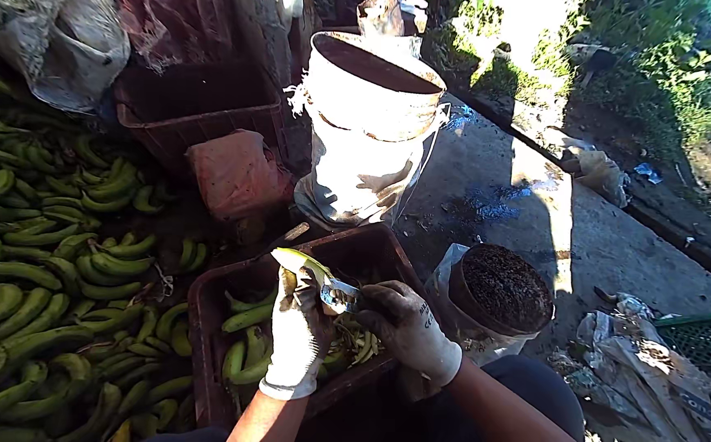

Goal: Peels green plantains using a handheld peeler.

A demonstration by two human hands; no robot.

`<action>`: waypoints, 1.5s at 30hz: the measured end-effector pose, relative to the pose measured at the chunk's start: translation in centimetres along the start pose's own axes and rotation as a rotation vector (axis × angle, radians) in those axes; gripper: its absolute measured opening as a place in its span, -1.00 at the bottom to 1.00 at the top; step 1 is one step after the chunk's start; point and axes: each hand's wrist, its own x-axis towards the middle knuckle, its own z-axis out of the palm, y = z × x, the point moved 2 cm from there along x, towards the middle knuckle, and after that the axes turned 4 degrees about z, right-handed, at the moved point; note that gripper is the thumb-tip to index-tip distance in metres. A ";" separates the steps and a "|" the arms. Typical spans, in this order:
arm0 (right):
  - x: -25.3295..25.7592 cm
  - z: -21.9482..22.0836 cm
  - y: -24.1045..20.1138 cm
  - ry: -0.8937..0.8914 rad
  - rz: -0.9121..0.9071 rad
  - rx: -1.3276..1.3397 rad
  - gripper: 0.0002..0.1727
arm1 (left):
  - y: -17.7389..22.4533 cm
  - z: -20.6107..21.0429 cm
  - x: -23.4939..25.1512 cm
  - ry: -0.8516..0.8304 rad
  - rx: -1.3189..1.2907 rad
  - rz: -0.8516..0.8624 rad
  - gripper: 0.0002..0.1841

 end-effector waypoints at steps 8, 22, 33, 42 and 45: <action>0.1 0.0 0.3 -0.028 -0.003 -0.001 -0.53 | 1.0 -0.7 0.2 -0.190 0.217 -0.216 -0.67; 3.3 -2.1 4.3 -0.078 0.292 -0.120 -0.54 | 1.6 -0.4 -1.1 -0.582 0.189 -0.528 -0.59; 0.4 -1.7 0.7 0.060 0.038 -0.076 -0.48 | -0.7 -1.6 0.6 0.036 -0.111 -0.392 -0.66; 1.5 -1.4 1.1 -0.011 -0.040 -0.057 -0.54 | 1.5 -0.8 -0.7 -0.366 0.078 -0.365 -0.67; 3.1 -2.8 3.0 -0.182 0.208 -0.032 -0.57 | 2.1 -0.3 -1.3 -0.536 0.232 -0.480 -0.61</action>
